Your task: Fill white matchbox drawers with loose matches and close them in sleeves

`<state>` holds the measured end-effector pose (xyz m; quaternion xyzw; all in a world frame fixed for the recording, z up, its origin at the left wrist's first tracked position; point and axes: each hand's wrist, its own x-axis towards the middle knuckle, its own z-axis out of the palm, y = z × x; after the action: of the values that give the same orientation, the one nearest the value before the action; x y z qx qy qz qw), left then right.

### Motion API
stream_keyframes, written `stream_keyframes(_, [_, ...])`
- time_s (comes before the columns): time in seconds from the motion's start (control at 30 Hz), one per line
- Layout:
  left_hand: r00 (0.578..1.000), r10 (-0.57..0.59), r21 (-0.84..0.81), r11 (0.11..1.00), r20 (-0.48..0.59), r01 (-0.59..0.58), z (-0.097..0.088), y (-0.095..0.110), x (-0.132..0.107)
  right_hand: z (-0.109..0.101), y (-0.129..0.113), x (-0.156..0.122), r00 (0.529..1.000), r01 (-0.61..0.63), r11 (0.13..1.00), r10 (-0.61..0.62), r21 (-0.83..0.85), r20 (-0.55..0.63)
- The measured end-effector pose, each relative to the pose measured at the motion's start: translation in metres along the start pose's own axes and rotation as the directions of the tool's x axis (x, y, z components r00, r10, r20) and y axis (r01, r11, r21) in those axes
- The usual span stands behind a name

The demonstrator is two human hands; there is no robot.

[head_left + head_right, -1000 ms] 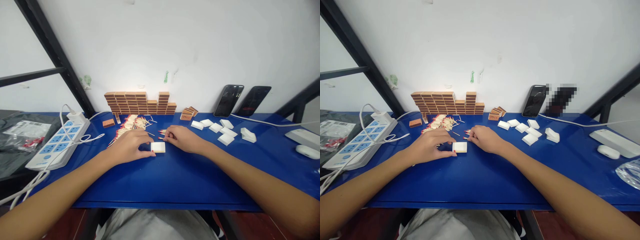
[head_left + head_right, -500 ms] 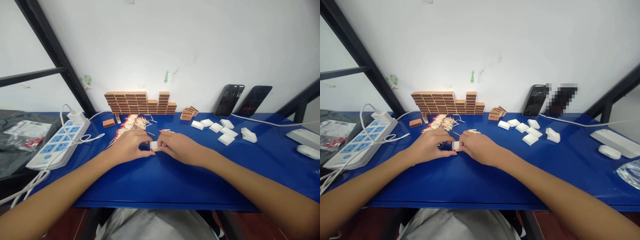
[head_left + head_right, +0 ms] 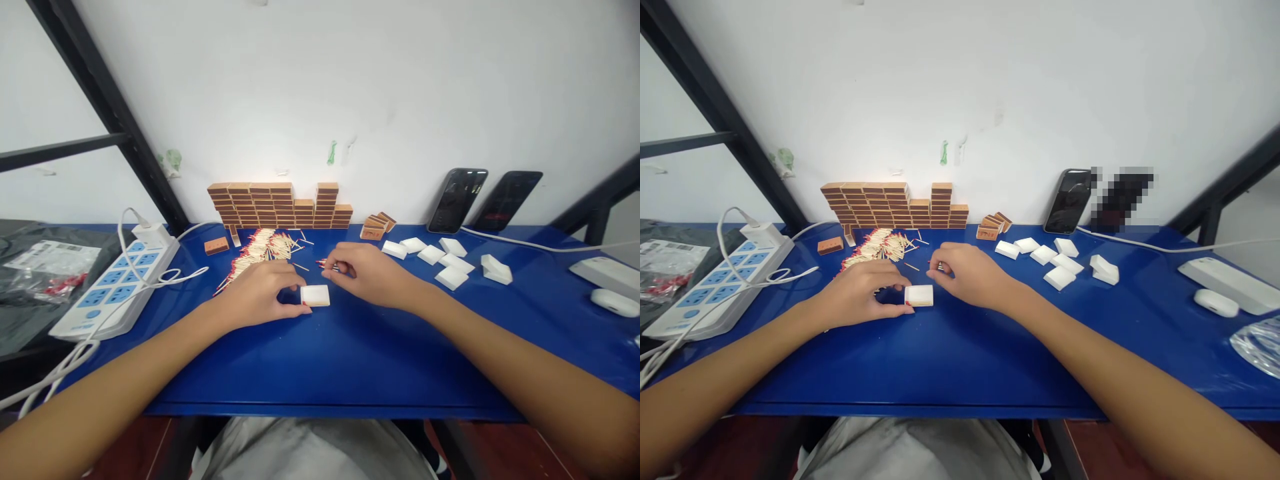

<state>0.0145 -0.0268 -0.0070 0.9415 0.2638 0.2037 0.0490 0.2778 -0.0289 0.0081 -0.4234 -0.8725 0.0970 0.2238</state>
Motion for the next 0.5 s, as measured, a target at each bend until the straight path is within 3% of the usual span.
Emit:
stream_keyframes(0.2, [1.0,-0.024,-0.009,1.0,0.01,0.024,0.0,0.0,0.0,0.007,0.029,0.004,0.985,-0.152,0.981,0.16,-0.119,0.058])
stream_keyframes(0.5, [0.999,-0.049,-0.016,0.999,0.011,0.049,-0.002,0.0,0.001,0.006,0.03,0.004,0.979,-0.136,0.983,0.153,-0.127,0.138])
